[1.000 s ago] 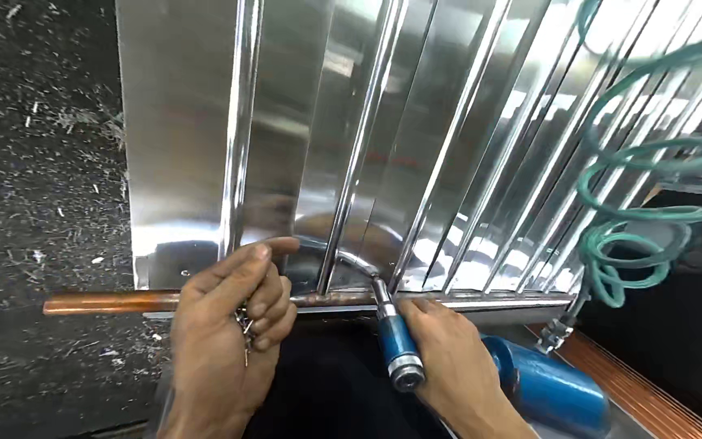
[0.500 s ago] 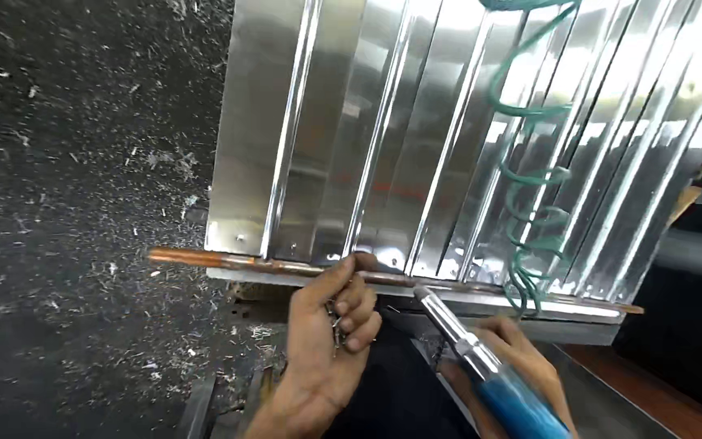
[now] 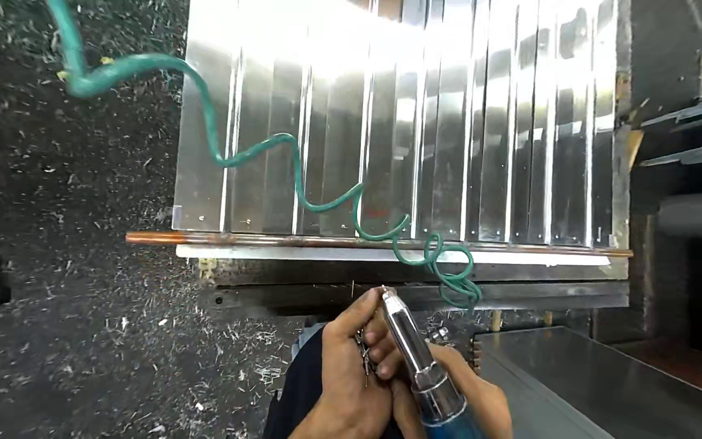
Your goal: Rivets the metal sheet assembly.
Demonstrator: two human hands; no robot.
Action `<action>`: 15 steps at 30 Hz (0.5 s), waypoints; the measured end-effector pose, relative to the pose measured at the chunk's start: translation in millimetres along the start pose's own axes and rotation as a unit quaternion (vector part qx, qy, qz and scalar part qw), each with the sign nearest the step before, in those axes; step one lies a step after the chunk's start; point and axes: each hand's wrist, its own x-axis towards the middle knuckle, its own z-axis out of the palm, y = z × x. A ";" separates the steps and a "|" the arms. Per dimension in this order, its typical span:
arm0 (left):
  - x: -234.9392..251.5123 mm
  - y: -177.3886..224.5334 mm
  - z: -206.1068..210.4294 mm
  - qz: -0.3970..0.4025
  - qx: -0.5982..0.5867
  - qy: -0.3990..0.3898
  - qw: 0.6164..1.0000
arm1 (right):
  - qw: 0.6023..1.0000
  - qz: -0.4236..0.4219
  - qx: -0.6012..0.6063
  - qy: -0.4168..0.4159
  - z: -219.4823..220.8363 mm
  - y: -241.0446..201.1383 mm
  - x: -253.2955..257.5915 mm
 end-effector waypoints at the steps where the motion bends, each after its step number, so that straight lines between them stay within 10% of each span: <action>1: -3.1 -6.7 -5.2 0.000 -0.002 0.005 1.000 | 1.000 -0.003 0.002 0.008 -0.1 4.3 -7.8; 8: -16.3 -20.6 -43.7 -0.007 -0.018 -0.014 1.000 | 0.998 -0.021 0.035 0.049 -25.0 20.2 -59.2; 15: -50.5 -43.1 -74.9 0.089 0.461 -0.143 0.871 | 0.996 0.026 0.031 0.082 -39.6 25.8 -71.0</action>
